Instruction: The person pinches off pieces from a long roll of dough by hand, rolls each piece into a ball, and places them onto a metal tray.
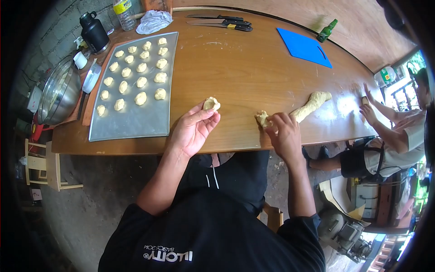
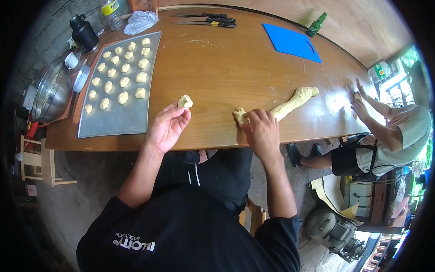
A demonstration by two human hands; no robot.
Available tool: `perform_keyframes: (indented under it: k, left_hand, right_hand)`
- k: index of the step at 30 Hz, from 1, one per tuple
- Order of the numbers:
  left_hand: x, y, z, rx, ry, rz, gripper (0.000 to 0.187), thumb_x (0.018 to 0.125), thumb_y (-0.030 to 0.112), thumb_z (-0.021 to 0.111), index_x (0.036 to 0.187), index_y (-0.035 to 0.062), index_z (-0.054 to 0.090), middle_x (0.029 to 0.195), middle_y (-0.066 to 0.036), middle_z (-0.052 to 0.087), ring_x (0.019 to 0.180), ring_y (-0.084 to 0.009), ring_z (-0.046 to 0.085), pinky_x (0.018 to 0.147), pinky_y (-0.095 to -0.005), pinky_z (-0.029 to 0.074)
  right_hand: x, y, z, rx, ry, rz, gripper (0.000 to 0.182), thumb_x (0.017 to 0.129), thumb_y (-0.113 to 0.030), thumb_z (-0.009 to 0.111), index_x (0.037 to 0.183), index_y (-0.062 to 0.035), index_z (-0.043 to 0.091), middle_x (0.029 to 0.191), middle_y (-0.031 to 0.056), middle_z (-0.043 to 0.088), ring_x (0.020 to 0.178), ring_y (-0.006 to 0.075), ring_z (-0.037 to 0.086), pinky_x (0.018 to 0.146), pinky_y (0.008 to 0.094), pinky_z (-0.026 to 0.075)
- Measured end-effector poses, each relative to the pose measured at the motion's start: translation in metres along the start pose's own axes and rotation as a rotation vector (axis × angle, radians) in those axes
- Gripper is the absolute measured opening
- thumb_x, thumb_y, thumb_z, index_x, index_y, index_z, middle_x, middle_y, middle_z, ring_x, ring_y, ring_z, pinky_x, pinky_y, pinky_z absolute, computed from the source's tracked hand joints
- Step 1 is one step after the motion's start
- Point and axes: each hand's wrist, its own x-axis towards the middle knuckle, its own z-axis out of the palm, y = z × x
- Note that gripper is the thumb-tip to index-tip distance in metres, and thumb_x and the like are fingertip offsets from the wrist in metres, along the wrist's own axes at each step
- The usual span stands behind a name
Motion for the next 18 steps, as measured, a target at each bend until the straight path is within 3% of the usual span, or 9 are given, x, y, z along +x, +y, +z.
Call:
perform_keyframes:
  k: [4, 5, 7, 8, 9, 11, 13, 15, 18]
  left_hand:
    - [-0.002, -0.013, -0.007, 0.058, -0.068, 0.016, 0.034, 0.104, 0.005, 0.071, 0.138, 0.0009, 0.064, 0.120, -0.006, 0.071, 0.103, -0.0147, 0.071, 0.099, -0.0324, 0.060]
    - [-0.003, -0.015, -0.006, 0.047, -0.133, -0.004, 0.036, 0.106, 0.005, 0.066, 0.141, 0.0000, 0.061, 0.119, -0.007, 0.070, 0.102, -0.0158, 0.071, 0.096, -0.0334, 0.061]
    - [-0.004, -0.018, -0.001, 0.039, -0.204, -0.020, 0.038, 0.107, 0.005, 0.062, 0.145, -0.0010, 0.059, 0.118, -0.008, 0.069, 0.102, -0.0169, 0.072, 0.094, -0.0344, 0.061]
    - [-0.006, -0.021, 0.001, 0.038, -0.161, -0.020, 0.037, 0.107, 0.007, 0.060, 0.143, -0.0007, 0.059, 0.122, -0.010, 0.069, 0.105, -0.0191, 0.072, 0.096, -0.0370, 0.061]
    - [-0.007, -0.022, 0.003, 0.038, -0.119, -0.015, 0.036, 0.106, 0.009, 0.058, 0.142, -0.0005, 0.060, 0.127, -0.012, 0.069, 0.107, -0.0213, 0.072, 0.098, -0.0395, 0.061]
    - [-0.007, -0.021, 0.002, 0.012, -0.114, -0.022, 0.034, 0.105, 0.008, 0.057, 0.138, 0.0000, 0.062, 0.131, -0.014, 0.068, 0.109, -0.0232, 0.072, 0.101, -0.0401, 0.060]
    - [-0.010, -0.018, 0.001, -0.022, -0.099, -0.031, 0.033, 0.105, 0.008, 0.055, 0.135, 0.0004, 0.063, 0.135, -0.017, 0.068, 0.112, -0.0250, 0.072, 0.103, -0.0406, 0.060]
    - [-0.013, -0.015, 0.002, -0.108, -0.098, -0.112, 0.026, 0.108, 0.013, 0.058, 0.129, 0.0024, 0.066, 0.141, -0.020, 0.067, 0.115, -0.0263, 0.072, 0.107, -0.0413, 0.059]
    - [-0.010, -0.018, -0.003, -0.073, -0.090, -0.074, 0.016, 0.111, 0.014, 0.060, 0.121, 0.0048, 0.066, 0.135, -0.017, 0.069, 0.107, -0.0220, 0.072, 0.098, -0.0365, 0.062]
  right_hand:
    - [0.028, 0.022, -0.008, 0.179, -0.278, 0.257, 0.060, 0.076, -0.033, 0.098, 0.121, -0.0039, 0.071, 0.124, 0.0163, 0.073, 0.121, 0.0416, 0.066, 0.103, 0.0490, 0.053]
    - [0.042, 0.022, -0.014, 0.177, -0.274, 0.264, 0.060, 0.076, -0.033, 0.098, 0.121, -0.0039, 0.071, 0.124, 0.0163, 0.073, 0.121, 0.0416, 0.066, 0.103, 0.0490, 0.053]
    - [0.075, 0.017, -0.023, 0.086, -0.652, 0.321, 0.062, 0.077, -0.028, 0.098, 0.124, -0.0019, 0.065, 0.122, 0.0190, 0.075, 0.119, 0.0412, 0.070, 0.099, 0.0480, 0.054]
    - [0.087, 0.016, -0.023, 0.018, -0.704, 0.249, 0.057, 0.078, -0.024, 0.096, 0.120, -0.0021, 0.065, 0.117, 0.0202, 0.078, 0.116, 0.0405, 0.073, 0.097, 0.0485, 0.056]
    - [0.083, 0.018, -0.018, 0.017, -0.698, 0.242, 0.057, 0.078, -0.024, 0.096, 0.120, -0.0021, 0.065, 0.117, 0.0202, 0.078, 0.116, 0.0405, 0.073, 0.097, 0.0485, 0.056]
    - [0.072, 0.023, -0.001, -0.022, -0.379, 0.037, 0.046, 0.079, -0.023, 0.095, 0.111, -0.0003, 0.070, 0.113, 0.0214, 0.077, 0.109, 0.0439, 0.073, 0.093, 0.0490, 0.057]
    - [0.066, 0.008, -0.013, -0.009, -0.488, 0.065, 0.038, 0.082, -0.020, 0.092, 0.109, -0.0023, 0.071, 0.115, 0.0189, 0.075, 0.113, 0.0414, 0.071, 0.095, 0.0490, 0.056]
    - [0.041, 0.009, -0.009, -0.108, -0.300, -0.042, 0.033, 0.087, -0.019, 0.086, 0.113, -0.0061, 0.071, 0.113, 0.0126, 0.073, 0.113, 0.0378, 0.070, 0.096, 0.0480, 0.057]
    - [0.009, 0.008, -0.003, -0.059, -0.109, -0.129, 0.035, 0.090, -0.017, 0.082, 0.121, -0.0050, 0.071, 0.114, 0.0114, 0.070, 0.116, 0.0371, 0.066, 0.100, 0.0479, 0.056]
